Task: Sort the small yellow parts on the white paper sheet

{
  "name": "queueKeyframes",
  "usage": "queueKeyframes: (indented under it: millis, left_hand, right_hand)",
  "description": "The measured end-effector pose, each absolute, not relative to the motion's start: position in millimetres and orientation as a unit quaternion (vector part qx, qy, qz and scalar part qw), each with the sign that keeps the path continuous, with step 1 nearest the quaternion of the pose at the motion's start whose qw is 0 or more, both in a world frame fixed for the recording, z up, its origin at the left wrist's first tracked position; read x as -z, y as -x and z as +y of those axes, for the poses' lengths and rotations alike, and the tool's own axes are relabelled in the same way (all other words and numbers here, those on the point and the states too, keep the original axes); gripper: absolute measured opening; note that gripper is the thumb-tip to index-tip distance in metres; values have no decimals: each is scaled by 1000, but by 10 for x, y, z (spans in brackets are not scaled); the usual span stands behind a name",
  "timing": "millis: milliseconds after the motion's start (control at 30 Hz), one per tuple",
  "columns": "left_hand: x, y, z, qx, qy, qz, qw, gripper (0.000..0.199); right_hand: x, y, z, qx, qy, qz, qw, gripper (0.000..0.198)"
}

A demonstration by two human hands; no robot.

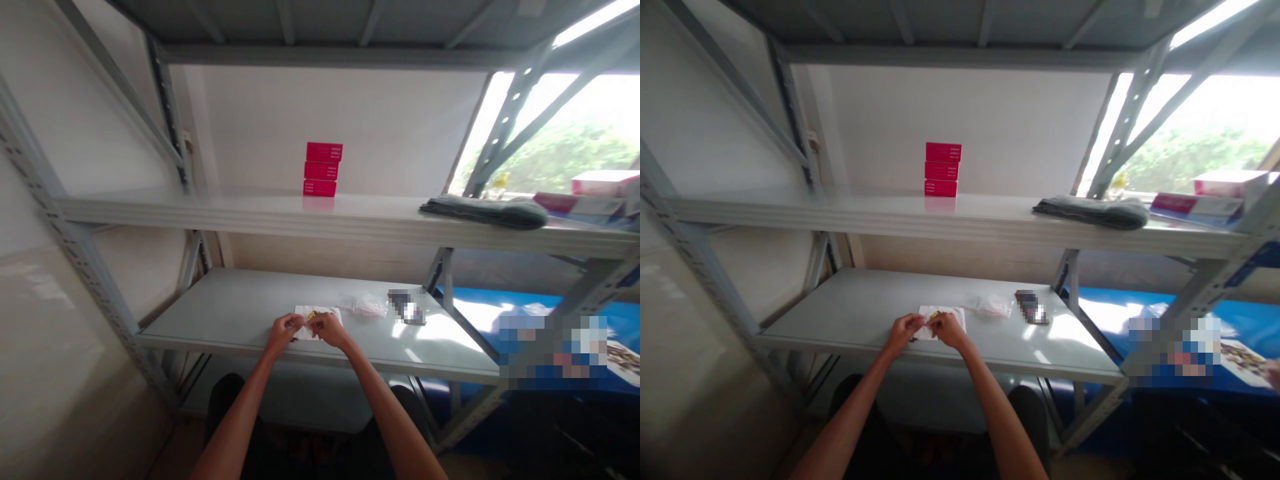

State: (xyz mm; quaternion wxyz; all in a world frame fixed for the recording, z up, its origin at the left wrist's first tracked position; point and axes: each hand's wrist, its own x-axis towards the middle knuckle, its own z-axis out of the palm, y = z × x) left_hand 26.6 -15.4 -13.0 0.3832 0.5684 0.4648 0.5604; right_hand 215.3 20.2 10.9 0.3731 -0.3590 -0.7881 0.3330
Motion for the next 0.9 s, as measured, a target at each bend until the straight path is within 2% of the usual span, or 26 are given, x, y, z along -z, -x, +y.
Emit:
queueKeyframes:
  millis: [100, 233, 500, 633, 767, 900]
  left_hand:
    - [145, -263, -155, -572, -546, 467, 396, 45]
    - [140, -278, -157, -578, -521, 486, 398, 48]
    - [138, -290, -155, -569, -542, 479, 391, 47]
    - [175, -274, -117, -576, -569, 475, 344, 34]
    - [194, -259, -89, -561, -588, 484, 324, 34]
    - [184, -243, -98, -552, -585, 494, 329, 37]
  right_hand:
    - [-175, -2174, 235, -329, 337, -794, 385, 26]
    - [-124, -2248, 247, -232, 455, -731, 453, 23]
    - [148, -2270, 135, -104, 491, -784, 365, 15]
    - [207, -2253, 122, -96, 492, -788, 356, 15]
    - [193, -2234, 98, -104, 469, -786, 389, 18]
    - [105, -2123, 70, -223, 427, -750, 453, 14]
